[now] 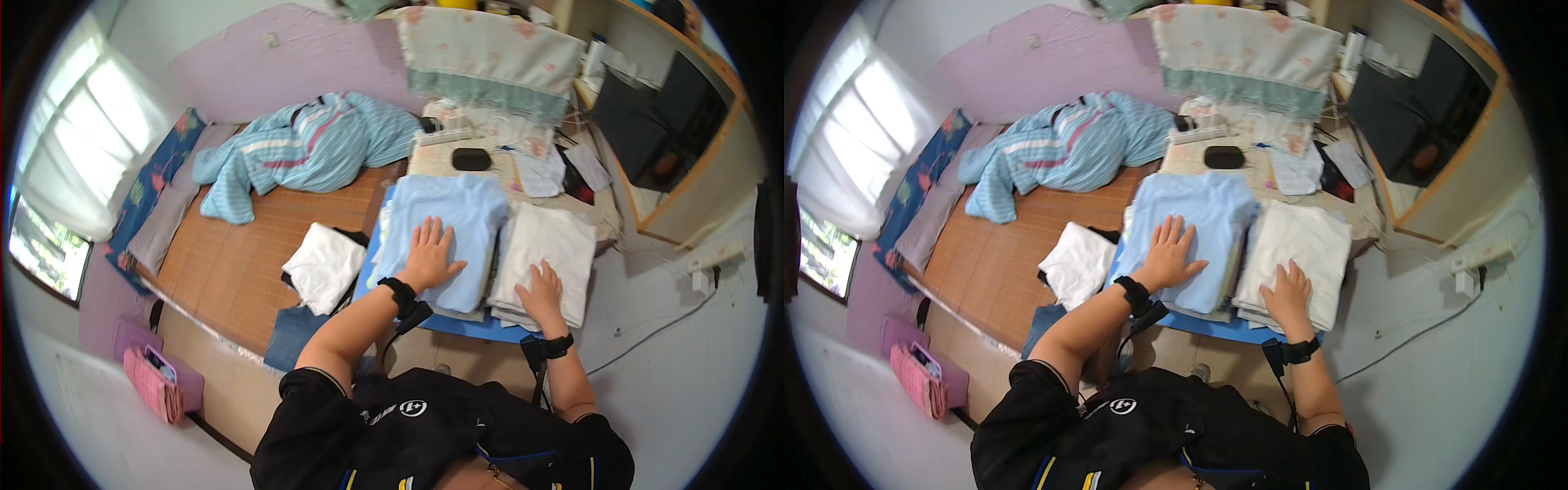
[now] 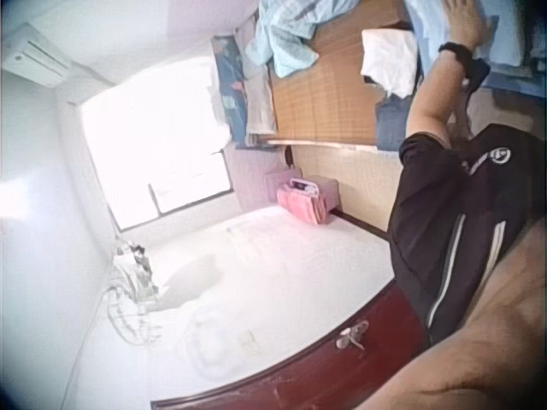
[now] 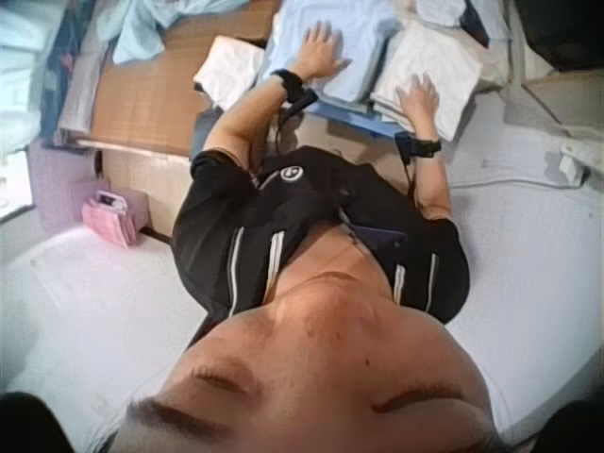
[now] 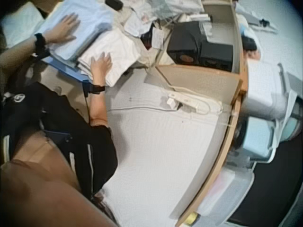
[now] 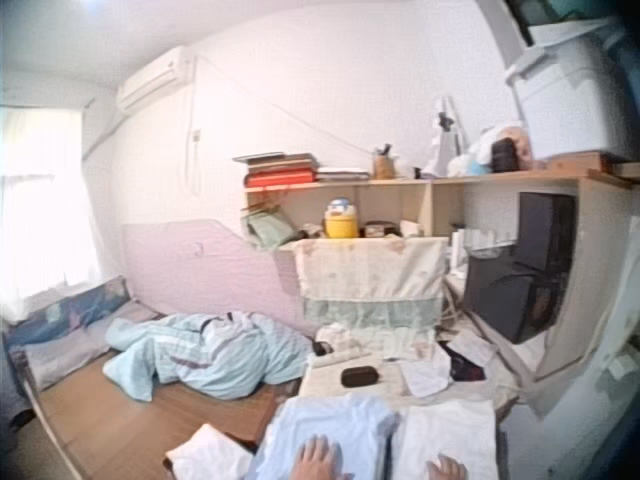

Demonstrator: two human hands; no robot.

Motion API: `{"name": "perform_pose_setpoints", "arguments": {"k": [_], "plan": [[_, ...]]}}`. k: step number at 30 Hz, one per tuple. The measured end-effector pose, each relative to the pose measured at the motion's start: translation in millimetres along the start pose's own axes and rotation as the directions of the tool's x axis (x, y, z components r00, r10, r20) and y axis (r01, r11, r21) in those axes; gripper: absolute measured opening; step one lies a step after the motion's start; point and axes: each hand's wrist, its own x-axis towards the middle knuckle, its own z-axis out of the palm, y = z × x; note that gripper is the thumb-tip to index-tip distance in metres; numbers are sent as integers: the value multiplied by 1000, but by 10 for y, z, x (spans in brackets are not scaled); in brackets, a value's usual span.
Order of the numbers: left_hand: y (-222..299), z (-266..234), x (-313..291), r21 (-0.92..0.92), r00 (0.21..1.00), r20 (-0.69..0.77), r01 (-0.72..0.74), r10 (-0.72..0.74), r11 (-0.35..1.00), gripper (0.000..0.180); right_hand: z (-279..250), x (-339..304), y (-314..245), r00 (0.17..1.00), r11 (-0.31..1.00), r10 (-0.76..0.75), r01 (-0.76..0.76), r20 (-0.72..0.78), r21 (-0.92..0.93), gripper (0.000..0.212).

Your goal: The person folds various pieces of clothing, including white shirts, patterned shorts, and a blue shirt, on a blue board. They then fold a light blue striped duvet on the bed.

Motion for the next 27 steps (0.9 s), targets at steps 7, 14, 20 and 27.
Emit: {"name": "perform_pose_setpoints", "arguments": {"k": [7, 14, 20, 27], "plan": [[-809, -112, -182, -290, 966, -259, -85, 7, 953, 70, -220, 35, -1595, 885, 734, -411, 463, -218, 497, 43], [-2994, -44, -1188, -545, 868, -66, 382, -493, 746, 66, 599, -280, -3084, 715, 592, -637, 212, 290, 778, 45], [-4399, 397, -2076, -526, 671, 371, 722, -642, 450, 59, 2071, -247, -3840, 608, 702, -303, -378, 734, 603, 61], [-4813, 748, -1989, -533, 636, 380, 744, -671, 403, 60, 3073, -65, -4156, 645, 670, 181, -633, 742, 387, 59]]}}
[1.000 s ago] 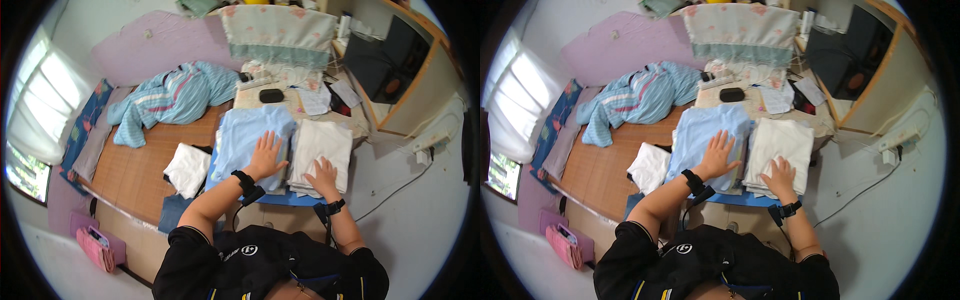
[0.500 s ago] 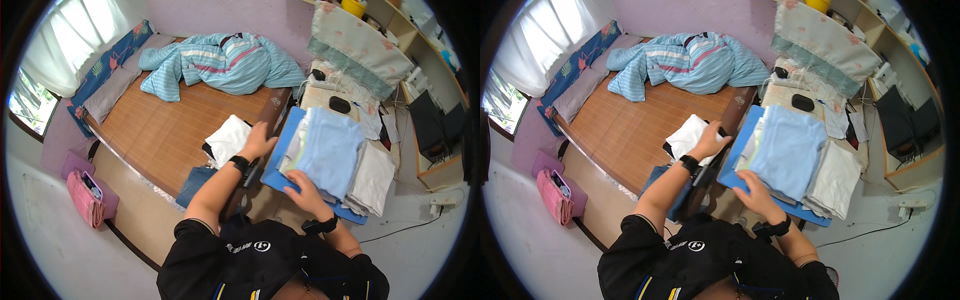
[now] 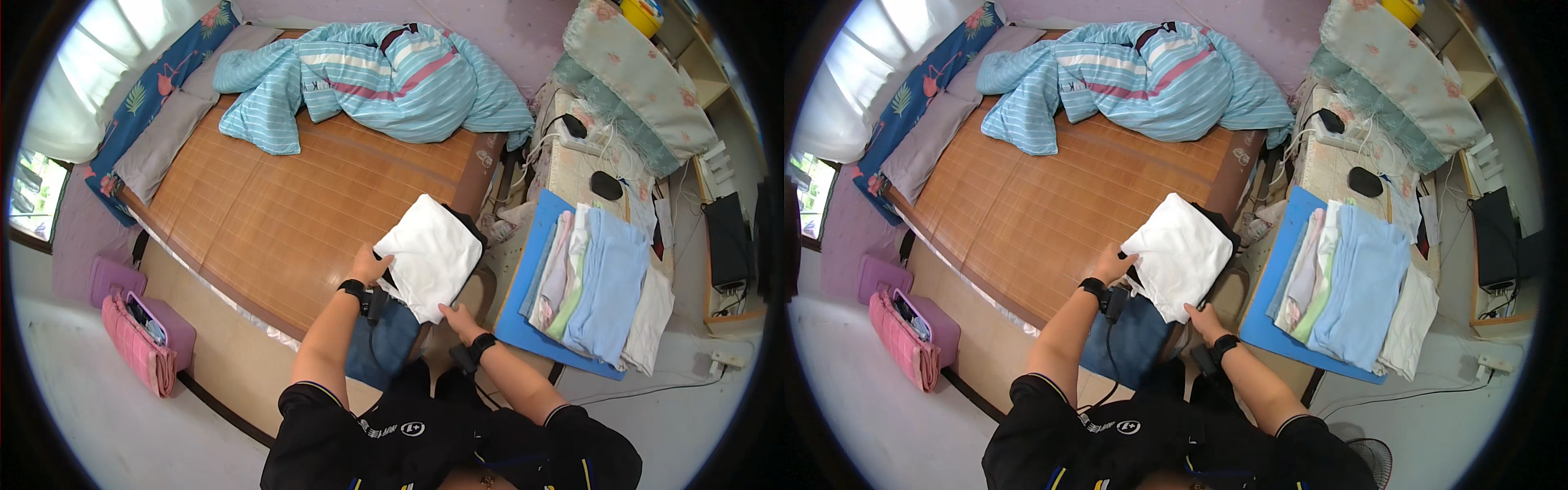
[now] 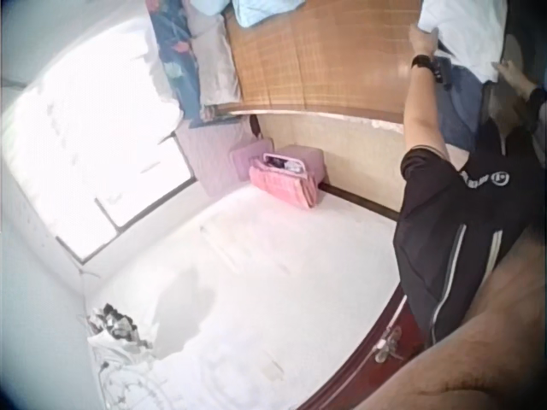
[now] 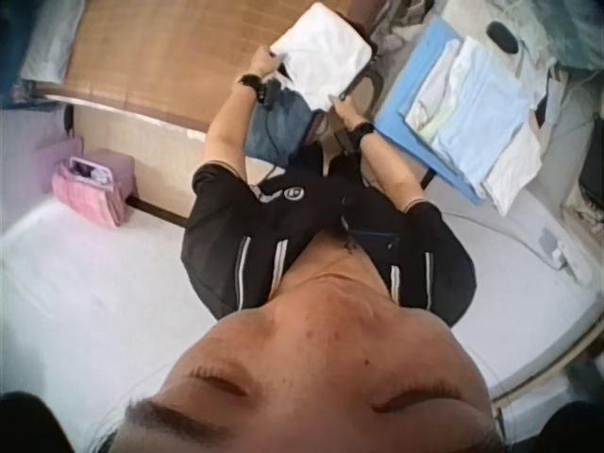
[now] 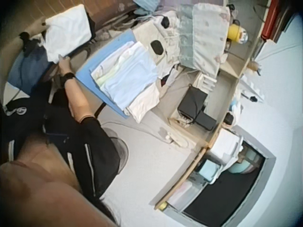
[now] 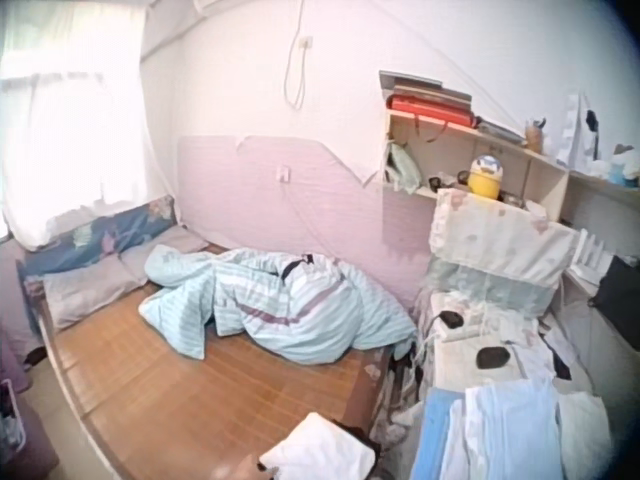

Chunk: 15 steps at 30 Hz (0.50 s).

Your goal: The person folds various pieces of clothing, including white shirts, patterned shorts, and a blue shirt, on a blue board. They then fold a light blue striped duvet on the bed.

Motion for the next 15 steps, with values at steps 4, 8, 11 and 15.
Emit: {"name": "perform_pose_setpoints", "arguments": {"k": [4, 8, 11, 15], "plan": [[-50, 156, 397, 35, 999, -37, -35, 37, 999, 67, 118, 219, 60, 971, 971, 212, -197, -110, 139, 73], [15, 416, 557, 213, 998, 59, 15, -28, 977, 68, 136, 434, 213, 961, 775, 150, -259, 232, 576, 62], [244, 695, 313, 353, 962, -102, -204, 254, 913, 41, 172, 565, 327, 941, 628, 205, -338, 271, 701, 57], [430, 878, -33, 329, 856, -78, -461, 511, 824, 36, 188, 628, 400, 922, 505, 110, -373, 371, 778, 57]]}}
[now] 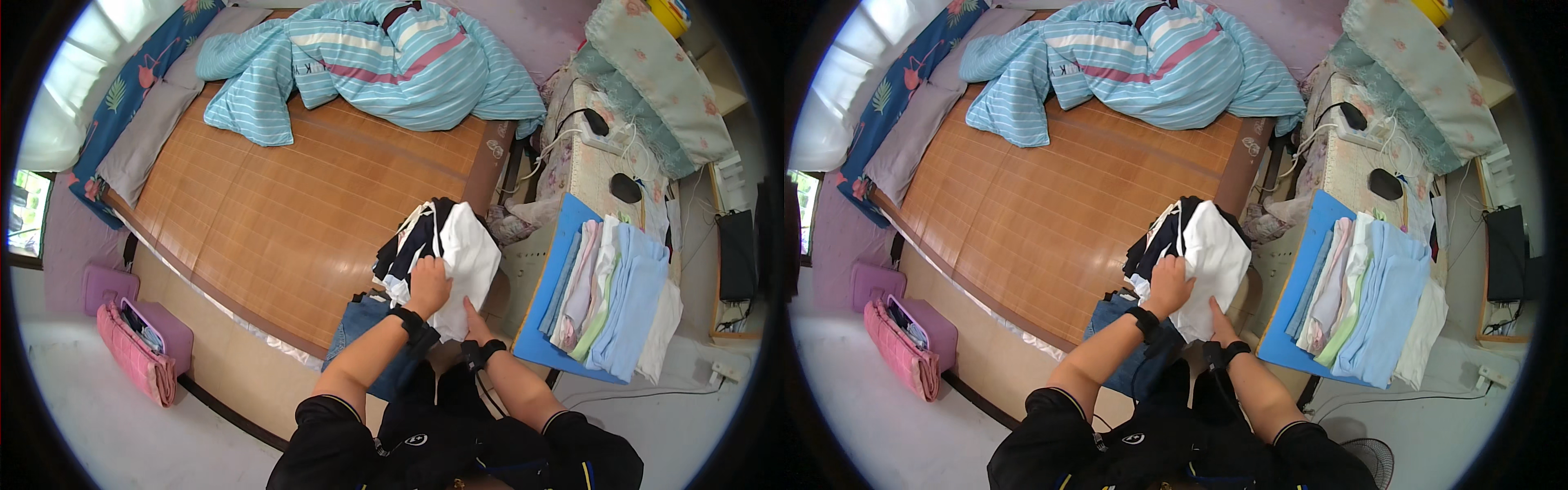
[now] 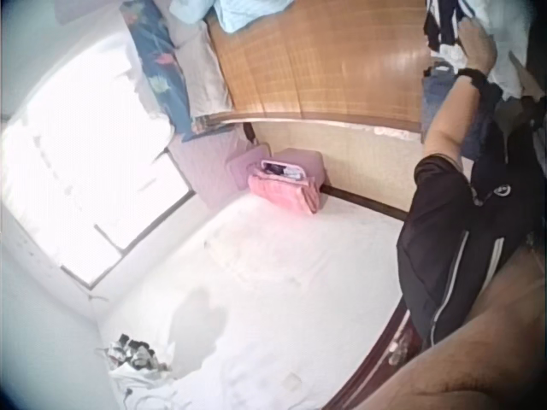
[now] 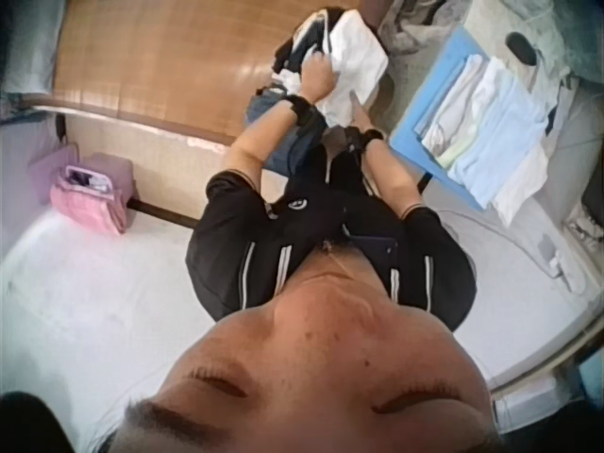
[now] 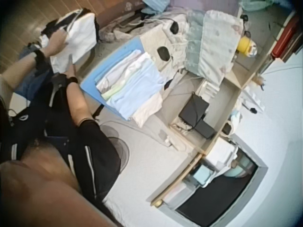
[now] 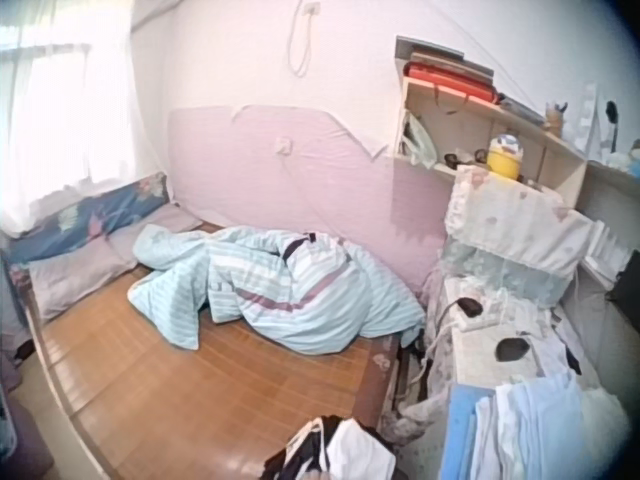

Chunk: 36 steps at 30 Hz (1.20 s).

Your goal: The person folds various pieces of clothing, including white shirts, patterned shorts, and a blue shirt, on a blue board. They then fold a light blue striped duvet on the bed.

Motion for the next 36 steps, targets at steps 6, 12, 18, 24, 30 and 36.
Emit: {"name": "perform_pose_setpoints", "arguments": {"k": [6, 12, 18, 24, 30, 36], "plan": [[-374, 76, 98, -145, 962, 21, 274, -274, 951, 52, 62, -57, -32, 998, 998, 8, -12, 66, 59, 52], [-758, -52, 312, -115, 737, 423, 621, -528, 775, 87, 79, 10, -52, 998, 988, -27, 17, 65, 151, 54], [-461, -218, 339, 97, 744, 345, 578, -572, 810, 82, -18, 71, -55, 994, 978, 27, -47, 101, 202, 56], [-40, -99, 166, 144, 982, 90, 150, -164, 978, 56, -30, 7, -72, 988, 983, 12, -39, 152, 177, 54], [-324, -97, 228, -193, 760, 518, 550, -392, 812, 89, -55, -2, -25, 992, 991, -13, -4, 124, 131, 50], [-506, -166, 309, -291, 643, 635, 712, -427, 639, 94, 41, -83, -85, 986, 984, -2, -28, 169, 174, 50]]}}
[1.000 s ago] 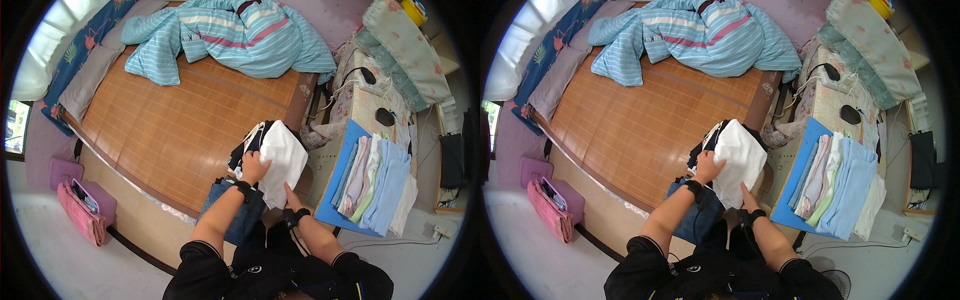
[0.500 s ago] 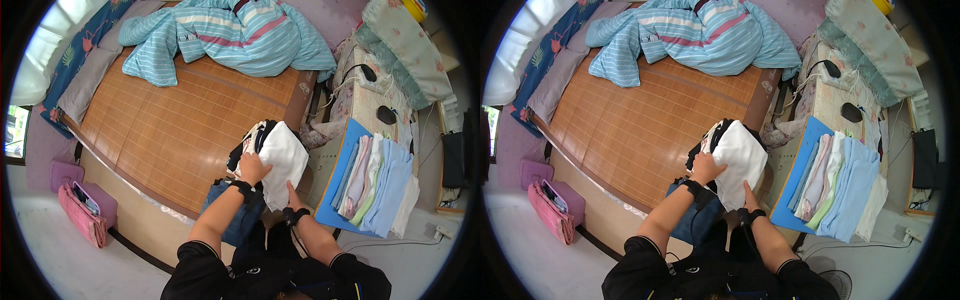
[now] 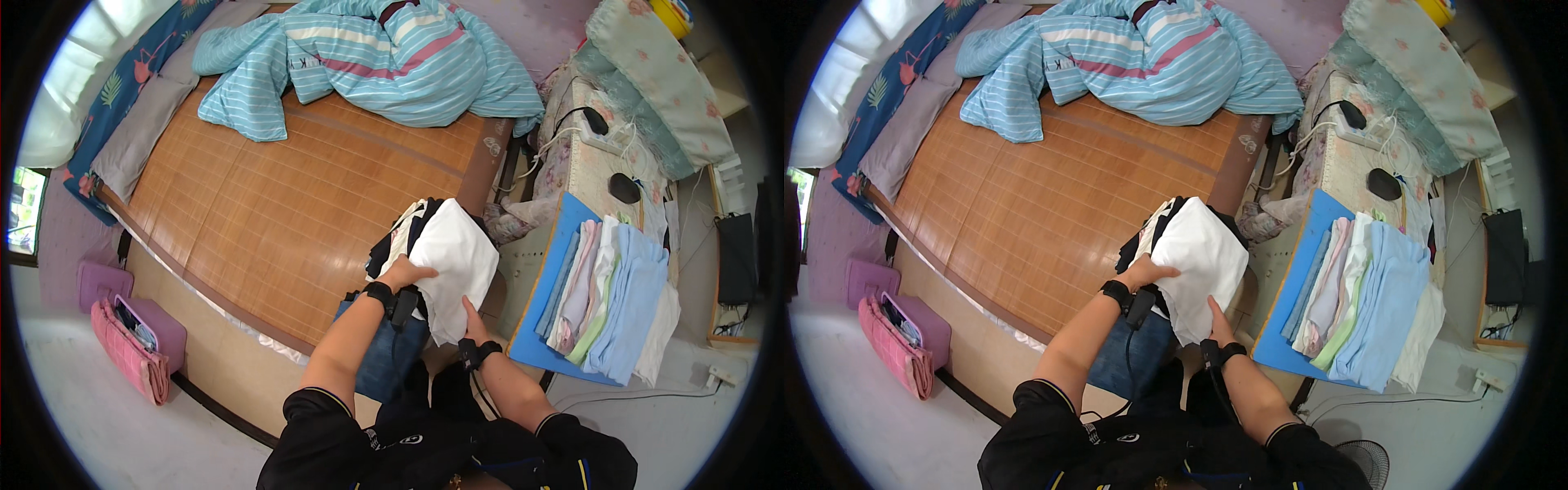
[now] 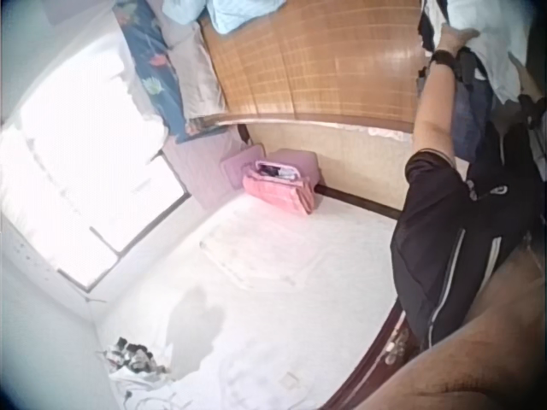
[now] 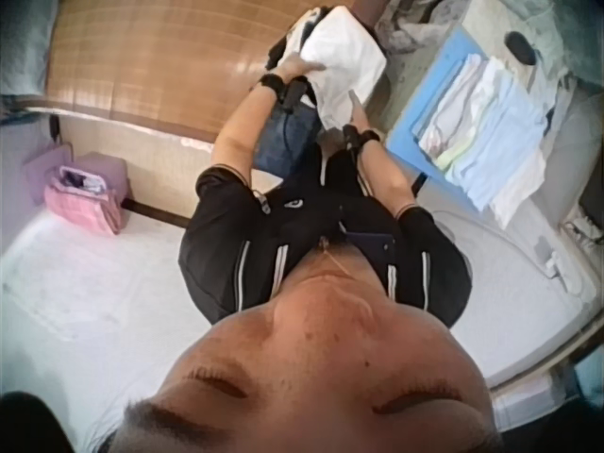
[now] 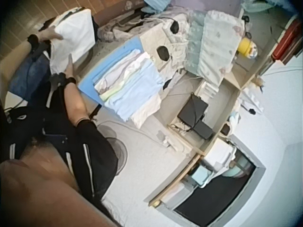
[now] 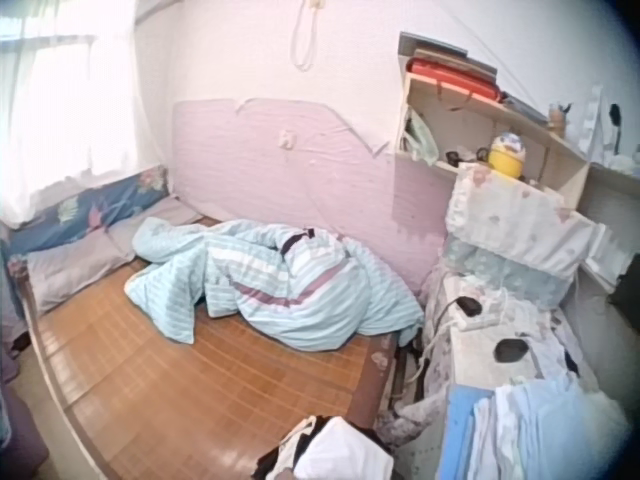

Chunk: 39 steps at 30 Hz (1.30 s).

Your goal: The person folds various pieces of clothing, including white shirts, patterned shorts, and a blue shirt, on a blue board. They then fold a light blue striped duvet on the bed.

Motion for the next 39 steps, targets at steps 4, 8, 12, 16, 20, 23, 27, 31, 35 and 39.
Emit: {"name": "perform_pose_setpoints", "arguments": {"k": [4, 8, 12, 16, 20, 23, 27, 31, 35, 39], "plan": [[280, 30, -143, -182, 952, 138, -246, 273, 952, 55, 295, -259, -49, 998, 999, -48, 47, -40, -21, 52], [664, -34, -510, -311, 927, 116, -306, 356, 900, 50, 591, -665, -138, 999, 999, -37, 38, 27, -15, 54], [1090, -240, -1136, -426, 894, 122, -346, 432, 836, 45, 781, -1119, -378, 976, 993, -82, 97, 200, -68, 58], [1530, -344, -1824, -547, 873, 69, -372, 482, 750, 46, 1006, -1588, -617, 925, 973, -226, 228, 307, 28, 62], [1918, -277, -2435, -554, 836, 25, -445, 549, 703, 48, 1270, -2181, -917, 869, 943, -332, 316, 366, 106, 61], [2230, -107, -2863, -581, 750, -32, -552, 660, 598, 47, 1402, -2738, -1153, 791, 885, -449, 457, 415, 87, 59], [2711, 359, -3397, -605, 679, 61, -558, 732, 568, 46, 1256, -3628, -1520, 740, 795, -560, 607, 372, -10, 58], [3099, 1027, -3683, -627, 603, 152, -554, 783, 548, 46, 843, -4478, -1834, 639, 648, -703, 757, 313, -89, 59], [3449, 1949, -3669, -661, 546, 276, -489, 791, 569, 43, 208, -5163, -2195, 589, 587, -782, 806, 204, -76, 54], [3887, 2964, -3492, -705, 505, 437, -321, 744, 632, 36, -494, -5641, -2672, 530, 522, -826, 848, 193, -97, 49]]}}
